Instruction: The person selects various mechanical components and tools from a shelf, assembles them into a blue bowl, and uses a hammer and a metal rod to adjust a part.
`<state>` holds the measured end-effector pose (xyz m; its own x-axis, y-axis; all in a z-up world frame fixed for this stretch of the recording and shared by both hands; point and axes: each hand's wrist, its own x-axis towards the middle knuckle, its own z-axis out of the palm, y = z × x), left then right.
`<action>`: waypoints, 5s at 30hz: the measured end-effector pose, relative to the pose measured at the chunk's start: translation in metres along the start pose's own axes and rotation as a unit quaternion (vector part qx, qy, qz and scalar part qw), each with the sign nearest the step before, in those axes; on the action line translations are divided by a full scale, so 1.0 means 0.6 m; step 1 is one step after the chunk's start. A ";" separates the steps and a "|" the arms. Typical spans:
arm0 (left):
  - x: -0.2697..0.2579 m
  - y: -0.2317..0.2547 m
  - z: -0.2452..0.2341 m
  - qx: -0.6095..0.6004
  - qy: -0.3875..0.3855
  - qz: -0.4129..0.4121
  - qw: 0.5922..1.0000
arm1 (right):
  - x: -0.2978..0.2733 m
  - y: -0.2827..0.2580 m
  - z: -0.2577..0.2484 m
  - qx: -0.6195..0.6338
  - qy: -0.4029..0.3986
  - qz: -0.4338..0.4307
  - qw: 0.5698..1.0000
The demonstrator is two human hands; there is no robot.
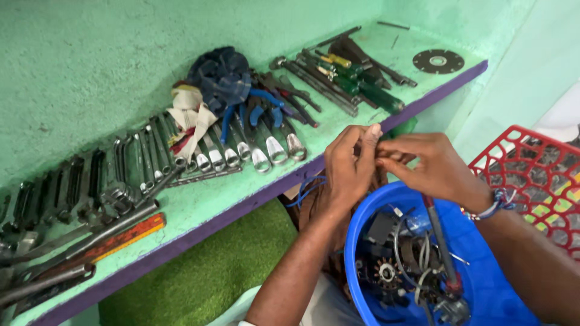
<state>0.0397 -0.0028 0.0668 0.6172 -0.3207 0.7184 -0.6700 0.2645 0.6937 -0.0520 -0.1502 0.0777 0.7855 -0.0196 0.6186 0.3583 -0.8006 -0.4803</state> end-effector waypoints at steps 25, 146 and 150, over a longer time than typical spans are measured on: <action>0.131 -0.125 0.067 0.068 -0.005 0.112 0.991 | 0.068 0.332 -0.076 -0.417 0.003 0.101 0.903; -0.127 -0.062 0.019 0.056 -0.172 0.019 0.983 | -0.184 0.120 0.075 -0.002 0.132 0.131 0.983; -0.007 -0.021 0.001 0.022 -0.164 0.079 0.983 | -0.057 0.068 0.010 -0.023 0.135 0.055 0.989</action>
<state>0.0452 -0.0053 0.0548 0.3435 -0.5565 0.7565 -0.7676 0.2977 0.5676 -0.0612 -0.1786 0.0332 0.6527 -0.2630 0.7105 0.2489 -0.8113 -0.5289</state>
